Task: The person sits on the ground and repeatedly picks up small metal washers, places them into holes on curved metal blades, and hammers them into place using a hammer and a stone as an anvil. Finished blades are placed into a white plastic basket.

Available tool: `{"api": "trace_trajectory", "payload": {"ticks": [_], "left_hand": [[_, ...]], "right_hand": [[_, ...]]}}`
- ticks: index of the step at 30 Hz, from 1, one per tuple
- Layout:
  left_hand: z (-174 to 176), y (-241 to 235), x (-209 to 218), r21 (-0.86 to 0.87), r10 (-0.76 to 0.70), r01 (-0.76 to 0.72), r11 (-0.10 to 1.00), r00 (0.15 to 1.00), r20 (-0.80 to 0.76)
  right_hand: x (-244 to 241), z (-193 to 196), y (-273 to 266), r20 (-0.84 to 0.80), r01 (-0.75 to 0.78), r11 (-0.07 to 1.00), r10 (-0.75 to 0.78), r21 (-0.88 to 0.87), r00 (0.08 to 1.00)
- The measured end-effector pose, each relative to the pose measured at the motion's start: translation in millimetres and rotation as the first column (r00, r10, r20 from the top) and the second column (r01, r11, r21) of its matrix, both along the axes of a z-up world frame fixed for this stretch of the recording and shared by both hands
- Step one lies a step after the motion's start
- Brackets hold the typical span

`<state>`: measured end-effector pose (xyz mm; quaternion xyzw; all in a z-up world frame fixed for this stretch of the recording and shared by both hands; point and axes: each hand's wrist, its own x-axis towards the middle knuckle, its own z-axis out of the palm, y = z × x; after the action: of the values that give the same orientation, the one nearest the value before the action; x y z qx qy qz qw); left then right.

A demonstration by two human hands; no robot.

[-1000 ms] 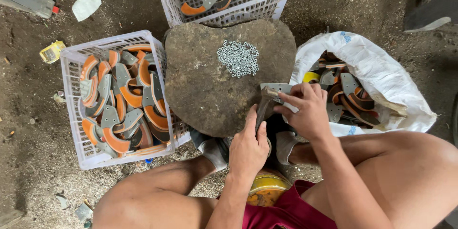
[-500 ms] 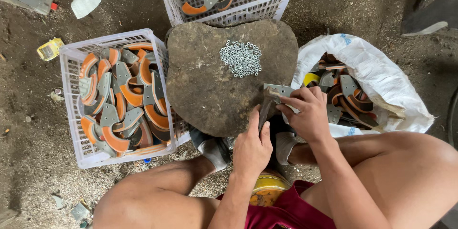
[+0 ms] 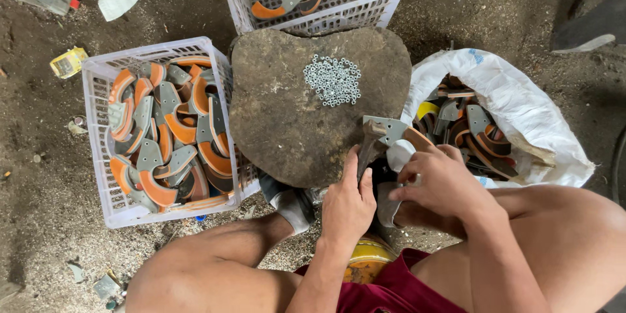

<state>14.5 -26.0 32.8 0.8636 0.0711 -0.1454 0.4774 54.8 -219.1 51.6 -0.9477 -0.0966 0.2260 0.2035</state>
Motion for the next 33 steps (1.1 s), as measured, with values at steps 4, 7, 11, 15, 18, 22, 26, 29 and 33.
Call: {"api": "trace_trajectory", "payload": {"ticks": [4,7,11,15,18,22,26,29,33], "left_hand": [[-2,0,0,0.001,-0.002,0.002,1.000,1.000,-0.026],[-1,-1,-1,-0.021,0.008,-0.007,1.000,0.999,0.031],[1,-1,0,0.014,-0.005,0.006,1.000,1.000,-0.030],[-2,-1,0,-0.042,-0.001,0.000,0.999,1.000,-0.029],[-6,-1,-3,-0.041,0.005,-0.004,0.999,1.000,0.018],[-7,0,-1,-0.057,0.007,-0.006,0.998,1.000,0.014],[-7,-1,-2,-0.072,0.020,-0.016,0.997,0.998,0.057],[-6,-2,-2,-0.045,0.004,-0.004,0.999,1.000,0.003],[-5,-3,-2,-0.039,0.007,-0.007,0.999,1.000,-0.003]], "right_hand": [[34,15,-3,-0.094,0.498,0.867,-0.494,0.014,0.864],[79,-7,10,0.280,0.264,0.917,-0.349,0.299,0.894],[109,-41,38,0.317,0.102,0.951,-0.197,0.291,0.928],[112,-54,47,0.260,0.207,0.941,-0.277,0.266,0.925],[109,-55,46,0.243,0.204,0.934,-0.279,0.292,0.929],[113,-53,46,0.271,0.159,0.943,-0.241,0.293,0.932],[115,-55,45,0.290,0.115,0.953,-0.198,0.279,0.936],[118,-53,43,0.257,0.099,0.959,-0.169,0.265,0.952],[115,-44,34,0.184,0.124,0.930,-0.196,0.345,0.963]]}}
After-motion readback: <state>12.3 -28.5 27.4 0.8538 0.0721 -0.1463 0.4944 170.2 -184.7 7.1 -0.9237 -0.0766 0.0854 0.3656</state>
